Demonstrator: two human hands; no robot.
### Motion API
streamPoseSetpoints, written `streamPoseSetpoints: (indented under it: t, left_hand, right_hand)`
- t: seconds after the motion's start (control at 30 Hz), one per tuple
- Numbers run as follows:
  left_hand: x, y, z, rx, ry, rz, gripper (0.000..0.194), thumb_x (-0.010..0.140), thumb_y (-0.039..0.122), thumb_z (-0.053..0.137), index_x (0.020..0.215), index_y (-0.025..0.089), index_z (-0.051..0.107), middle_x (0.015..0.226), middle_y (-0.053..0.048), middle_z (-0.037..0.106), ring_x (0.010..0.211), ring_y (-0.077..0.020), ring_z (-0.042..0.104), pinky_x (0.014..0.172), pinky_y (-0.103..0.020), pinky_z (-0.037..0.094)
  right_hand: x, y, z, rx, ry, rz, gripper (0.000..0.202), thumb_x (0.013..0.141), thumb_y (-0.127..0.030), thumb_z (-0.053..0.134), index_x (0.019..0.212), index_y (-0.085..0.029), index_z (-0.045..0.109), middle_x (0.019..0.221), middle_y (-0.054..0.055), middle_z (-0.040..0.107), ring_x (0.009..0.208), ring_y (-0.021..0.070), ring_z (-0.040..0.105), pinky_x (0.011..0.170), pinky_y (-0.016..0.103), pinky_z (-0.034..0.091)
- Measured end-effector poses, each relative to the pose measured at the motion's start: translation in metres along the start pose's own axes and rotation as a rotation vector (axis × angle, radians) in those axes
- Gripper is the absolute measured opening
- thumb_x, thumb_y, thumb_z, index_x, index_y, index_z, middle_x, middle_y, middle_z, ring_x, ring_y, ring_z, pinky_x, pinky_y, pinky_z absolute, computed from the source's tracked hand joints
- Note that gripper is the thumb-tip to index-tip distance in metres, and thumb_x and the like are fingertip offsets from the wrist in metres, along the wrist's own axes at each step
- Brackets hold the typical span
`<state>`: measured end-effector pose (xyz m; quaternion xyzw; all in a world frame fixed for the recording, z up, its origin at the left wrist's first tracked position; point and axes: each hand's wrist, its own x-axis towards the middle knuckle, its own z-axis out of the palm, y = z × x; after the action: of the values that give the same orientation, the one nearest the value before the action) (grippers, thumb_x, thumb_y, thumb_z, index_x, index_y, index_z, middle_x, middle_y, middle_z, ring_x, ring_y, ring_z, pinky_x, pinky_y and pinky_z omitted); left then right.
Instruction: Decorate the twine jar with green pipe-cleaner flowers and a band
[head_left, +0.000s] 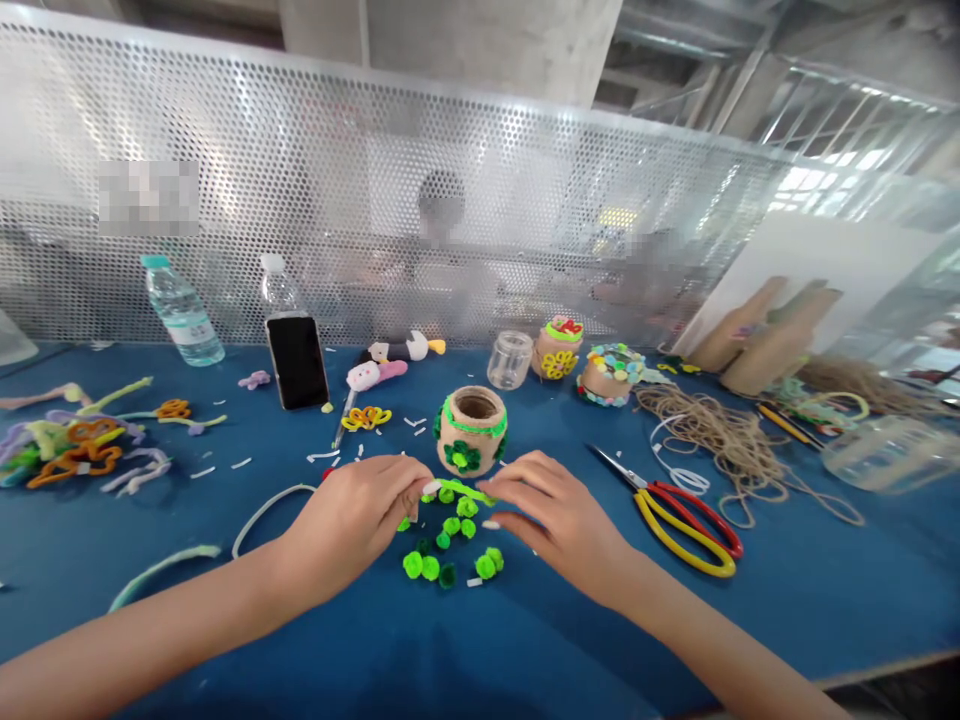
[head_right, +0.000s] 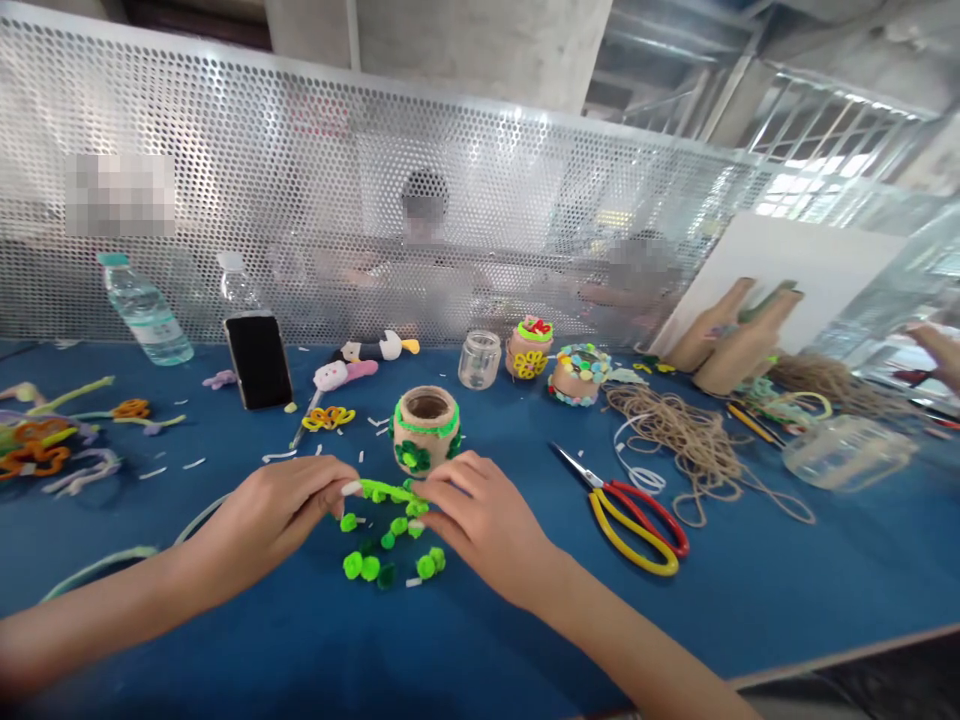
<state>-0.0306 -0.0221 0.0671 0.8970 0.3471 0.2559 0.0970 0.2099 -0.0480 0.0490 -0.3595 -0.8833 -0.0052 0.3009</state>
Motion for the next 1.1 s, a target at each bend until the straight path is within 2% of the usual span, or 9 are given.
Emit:
streamPoseSetpoints:
  t: [0.1, 0.2, 0.3, 0.43, 0.57, 0.7, 0.77, 0.9, 1.1]
  left_hand:
    - [-0.001, 0.001, -0.003, 0.018, 0.014, 0.041, 0.028, 0.093, 0.02, 0.031, 0.077, 0.017, 0.054, 0.065, 0.002, 0.056, 0.059, -0.0108, 0.053, 0.054, -0.022, 0.038]
    - [-0.003, 0.0, -0.003, 0.032, 0.015, 0.06, 0.028, 0.094, 0.021, 0.031, 0.078, 0.017, 0.054, 0.064, 0.001, 0.055, 0.058, -0.0111, 0.052, 0.054, -0.022, 0.038]
    - [-0.004, -0.001, 0.0, 0.053, 0.022, 0.062, 0.027, 0.094, 0.021, 0.03, 0.08, 0.017, 0.053, 0.063, 0.001, 0.054, 0.056, -0.0114, 0.051, 0.053, -0.023, 0.039]
    - [-0.005, -0.002, 0.003, 0.064, 0.026, 0.062, 0.028, 0.095, 0.022, 0.027, 0.081, 0.016, 0.051, 0.062, 0.001, 0.053, 0.054, -0.0116, 0.05, 0.052, -0.023, 0.038]
    - [-0.006, -0.001, 0.001, 0.037, 0.019, 0.054, 0.028, 0.095, 0.023, 0.028, 0.08, 0.016, 0.051, 0.06, 0.002, 0.053, 0.053, -0.0113, 0.05, 0.052, -0.023, 0.039]
    - [-0.007, 0.003, -0.003, 0.04, 0.024, 0.132, 0.029, 0.095, 0.021, 0.027, 0.084, 0.016, 0.053, 0.063, 0.001, 0.055, 0.055, -0.0106, 0.051, 0.052, -0.022, 0.04]
    - [-0.007, 0.003, -0.005, 0.102, 0.038, 0.198, 0.03, 0.095, 0.021, 0.026, 0.087, 0.016, 0.055, 0.066, 0.0, 0.056, 0.057, -0.0108, 0.051, 0.051, -0.022, 0.04]
    - [-0.011, -0.004, -0.01, 0.288, 0.037, 0.305, 0.03, 0.094, 0.018, 0.028, 0.087, 0.015, 0.058, 0.065, -0.002, 0.056, 0.055, -0.0127, 0.048, 0.049, -0.023, 0.037]
    - [-0.028, -0.027, -0.011, 0.421, -0.066, 0.267, 0.035, 0.087, 0.005, 0.026, 0.085, 0.017, 0.059, 0.065, -0.003, 0.056, 0.057, -0.0156, 0.05, 0.052, -0.026, 0.039]
  right_hand:
    - [0.002, -0.003, 0.002, -0.028, 0.034, -0.018, 0.019, 0.092, -0.016, 0.042, 0.082, -0.016, 0.058, 0.074, 0.005, 0.06, 0.071, 0.0169, 0.051, 0.067, 0.032, 0.042]
    - [0.0, -0.007, 0.003, 0.002, 0.022, 0.021, 0.013, 0.09, -0.015, 0.045, 0.082, -0.015, 0.054, 0.075, 0.005, 0.058, 0.073, 0.0169, 0.049, 0.07, 0.032, 0.042]
    - [-0.004, -0.011, 0.007, -0.023, 0.01, -0.016, 0.013, 0.089, -0.018, 0.049, 0.077, -0.016, 0.053, 0.072, 0.004, 0.057, 0.07, 0.0166, 0.048, 0.065, 0.031, 0.041]
    - [-0.006, -0.012, 0.014, -0.081, 0.113, -0.03, 0.018, 0.088, -0.018, 0.051, 0.07, -0.017, 0.051, 0.065, 0.003, 0.055, 0.064, 0.0157, 0.047, 0.059, 0.029, 0.04]
    - [-0.005, -0.014, 0.014, -0.155, 0.234, 0.011, 0.014, 0.086, -0.028, 0.055, 0.078, -0.017, 0.052, 0.069, 0.005, 0.057, 0.068, 0.0179, 0.05, 0.063, 0.032, 0.043]
    - [-0.006, -0.018, 0.014, -0.24, 0.143, -0.048, 0.016, 0.09, -0.019, 0.047, 0.078, -0.015, 0.057, 0.069, 0.006, 0.058, 0.068, 0.0183, 0.051, 0.062, 0.03, 0.042]
    - [-0.007, -0.017, 0.014, -0.249, 0.16, -0.049, 0.023, 0.091, -0.014, 0.044, 0.072, -0.016, 0.057, 0.063, 0.005, 0.056, 0.063, 0.0169, 0.048, 0.058, 0.029, 0.04]
    - [-0.012, -0.007, 0.011, -0.268, 0.225, 0.04, 0.025, 0.091, -0.015, 0.044, 0.069, -0.017, 0.056, 0.061, 0.004, 0.055, 0.061, 0.016, 0.045, 0.057, 0.029, 0.037]
    - [-0.027, 0.008, 0.012, -0.304, 0.146, 0.108, 0.027, 0.091, -0.015, 0.044, 0.066, -0.016, 0.055, 0.06, 0.004, 0.054, 0.061, 0.0158, 0.043, 0.057, 0.028, 0.035]
